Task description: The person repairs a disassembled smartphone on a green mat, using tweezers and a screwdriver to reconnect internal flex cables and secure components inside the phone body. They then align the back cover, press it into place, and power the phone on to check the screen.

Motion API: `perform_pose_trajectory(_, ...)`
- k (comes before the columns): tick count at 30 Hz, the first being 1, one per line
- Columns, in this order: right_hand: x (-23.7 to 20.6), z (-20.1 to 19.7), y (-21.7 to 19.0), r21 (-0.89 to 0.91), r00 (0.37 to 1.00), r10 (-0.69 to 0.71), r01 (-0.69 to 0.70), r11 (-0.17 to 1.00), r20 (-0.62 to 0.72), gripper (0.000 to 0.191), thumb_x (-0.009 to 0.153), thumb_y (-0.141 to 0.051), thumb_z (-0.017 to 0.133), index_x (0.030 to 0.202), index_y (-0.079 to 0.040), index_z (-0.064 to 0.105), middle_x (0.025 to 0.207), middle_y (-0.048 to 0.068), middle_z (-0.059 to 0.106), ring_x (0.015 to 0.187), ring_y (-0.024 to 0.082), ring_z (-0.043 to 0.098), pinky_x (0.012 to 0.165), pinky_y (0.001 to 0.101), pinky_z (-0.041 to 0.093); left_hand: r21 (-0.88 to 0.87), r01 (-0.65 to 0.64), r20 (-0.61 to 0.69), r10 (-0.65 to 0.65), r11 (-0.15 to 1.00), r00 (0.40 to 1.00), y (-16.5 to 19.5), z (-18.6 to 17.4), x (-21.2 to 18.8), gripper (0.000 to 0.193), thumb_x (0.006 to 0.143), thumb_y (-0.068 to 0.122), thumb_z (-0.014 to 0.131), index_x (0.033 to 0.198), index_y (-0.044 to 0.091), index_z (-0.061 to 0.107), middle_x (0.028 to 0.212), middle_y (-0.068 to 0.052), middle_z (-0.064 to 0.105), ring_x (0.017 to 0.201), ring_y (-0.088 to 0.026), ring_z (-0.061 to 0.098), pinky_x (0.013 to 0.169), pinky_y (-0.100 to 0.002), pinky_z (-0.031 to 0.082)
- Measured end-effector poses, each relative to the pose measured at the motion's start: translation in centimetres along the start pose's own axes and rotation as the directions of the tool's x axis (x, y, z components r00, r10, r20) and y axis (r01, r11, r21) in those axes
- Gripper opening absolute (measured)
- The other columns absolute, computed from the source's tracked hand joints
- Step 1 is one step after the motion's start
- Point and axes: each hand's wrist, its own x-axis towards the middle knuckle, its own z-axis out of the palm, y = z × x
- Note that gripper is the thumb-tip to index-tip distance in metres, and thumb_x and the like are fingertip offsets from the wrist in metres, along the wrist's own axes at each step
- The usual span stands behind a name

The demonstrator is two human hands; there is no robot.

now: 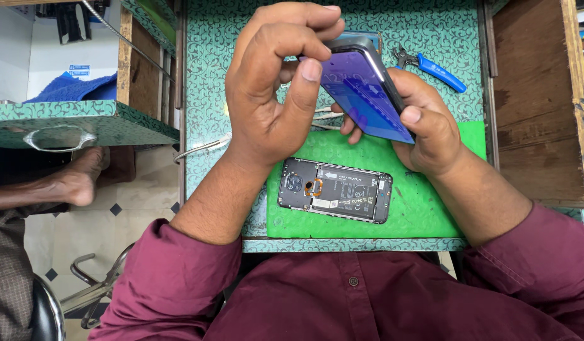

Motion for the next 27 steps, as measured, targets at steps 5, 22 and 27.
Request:
perform_pose_trajectory(5, -0.1, 0.1, -0.2, -0.070, 0.999, -0.039, 0.040, 0.997, 0.015, 0.082, 0.099, -0.067, 0.062, 0.136, 0.006, 0.057, 0.120, 0.019, 0.065, 0.100, 0.024, 0.069, 0.085, 0.0357, 0.060, 0.005, -0.010, 0.021, 0.010, 1.000, 1.000, 0.2, -0.2, 0.1, 0.011, 0.114, 0.013, 0.056, 0.118, 0.004, 0.060, 0.133, -0.012, 0.057, 0.121, -0.020, 0.071, 0.090, -0.025, 0.067)
perform_pose_trajectory(22, -0.6, -0.9, 1.1, -0.117, 0.991, -0.126, 0.130, 0.985, 0.036, 0.074, 0.102, -0.065, 0.066, 0.132, 0.002, 0.057, 0.119, 0.014, 0.067, 0.105, 0.020, 0.068, 0.100, 0.0348, 0.057, 0.032, -0.108, 0.082, 0.105, 0.994, 0.991, 0.2, -0.3, 0.1, 0.015, 0.116, 0.020, 0.052, 0.114, 0.006, 0.057, 0.131, -0.014, 0.066, 0.116, -0.020, 0.068, 0.097, -0.030, 0.059)
perform_pose_trajectory(27, -0.6, -1.1, 1.4, -0.112, 0.990, -0.133, 0.137, 0.984, 0.043, 0.071, 0.103, -0.064, 0.066, 0.131, 0.001, 0.056, 0.117, 0.013, 0.067, 0.108, 0.021, 0.068, 0.101, 0.0356, 0.057, -0.009, -0.118, 0.120, 0.118, 0.993, 0.986, -0.1, -0.2, 0.1, 0.016, 0.119, 0.022, 0.048, 0.116, 0.008, 0.055, 0.135, -0.014, 0.066, 0.114, -0.020, 0.067, 0.096, -0.029, 0.059)
